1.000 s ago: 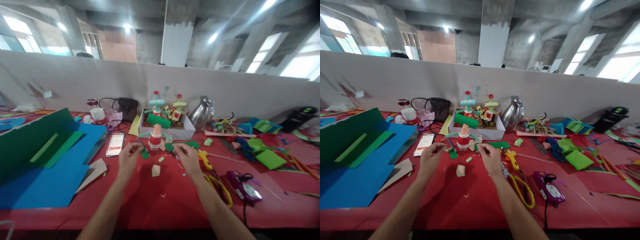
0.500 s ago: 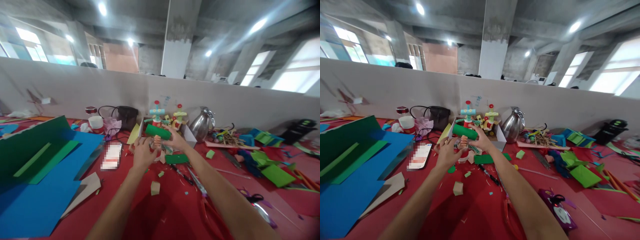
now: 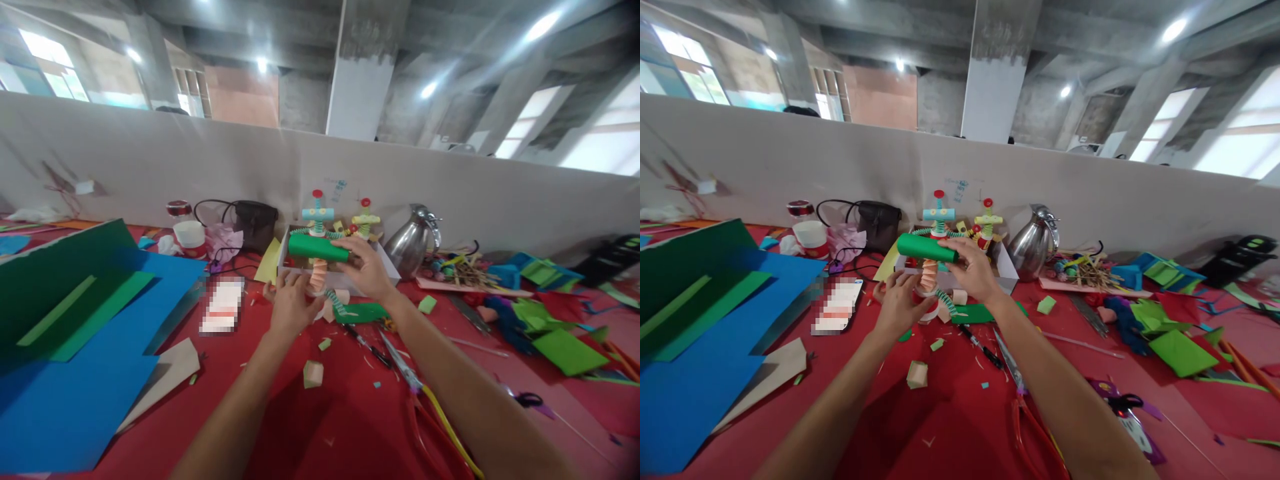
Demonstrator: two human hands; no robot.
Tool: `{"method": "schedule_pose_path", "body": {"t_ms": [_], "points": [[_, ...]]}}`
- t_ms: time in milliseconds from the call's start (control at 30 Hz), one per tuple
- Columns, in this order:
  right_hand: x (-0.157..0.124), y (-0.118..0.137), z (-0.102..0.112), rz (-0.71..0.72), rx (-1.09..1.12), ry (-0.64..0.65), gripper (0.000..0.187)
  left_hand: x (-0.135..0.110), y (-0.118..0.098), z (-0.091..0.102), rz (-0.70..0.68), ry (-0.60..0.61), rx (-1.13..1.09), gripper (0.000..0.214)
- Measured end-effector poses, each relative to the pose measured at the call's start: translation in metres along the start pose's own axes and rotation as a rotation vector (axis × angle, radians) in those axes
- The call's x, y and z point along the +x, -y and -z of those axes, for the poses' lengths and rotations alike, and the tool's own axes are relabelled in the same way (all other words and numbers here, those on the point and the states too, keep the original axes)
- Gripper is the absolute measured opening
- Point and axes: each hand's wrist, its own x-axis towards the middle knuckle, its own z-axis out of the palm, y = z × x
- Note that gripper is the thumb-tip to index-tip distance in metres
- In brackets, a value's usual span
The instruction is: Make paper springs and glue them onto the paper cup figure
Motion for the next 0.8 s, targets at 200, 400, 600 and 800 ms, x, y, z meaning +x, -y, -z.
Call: {"method": "schedule_pose_path", "body": {"t_ms": [200, 400, 600, 800], "points": [[0.012, 0.024, 0.011, 0.209, -0.175, 0.003, 0.048, -0.001, -0.002, -0.001, -0.019, 0.004, -0.013, 0.038], [0.02, 0.032, 0.017, 0.264, -0.19, 0.003, 0.05, -0.002, -0.003, -0.001, -0.009, -0.01, -0.019, 0.035], [0.02, 0.038, 0.025, 0.236, -0.217, 0.001, 0.05, -0.002, -0.003, -0.002, -0.005, -0.038, -0.027, 0.036], [0.013, 0.031, 0.026, 0.193, -0.182, -0.12, 0.045, -0.002, -0.004, 0.0, -0.016, -0.014, -0.043, 0.038]]}}
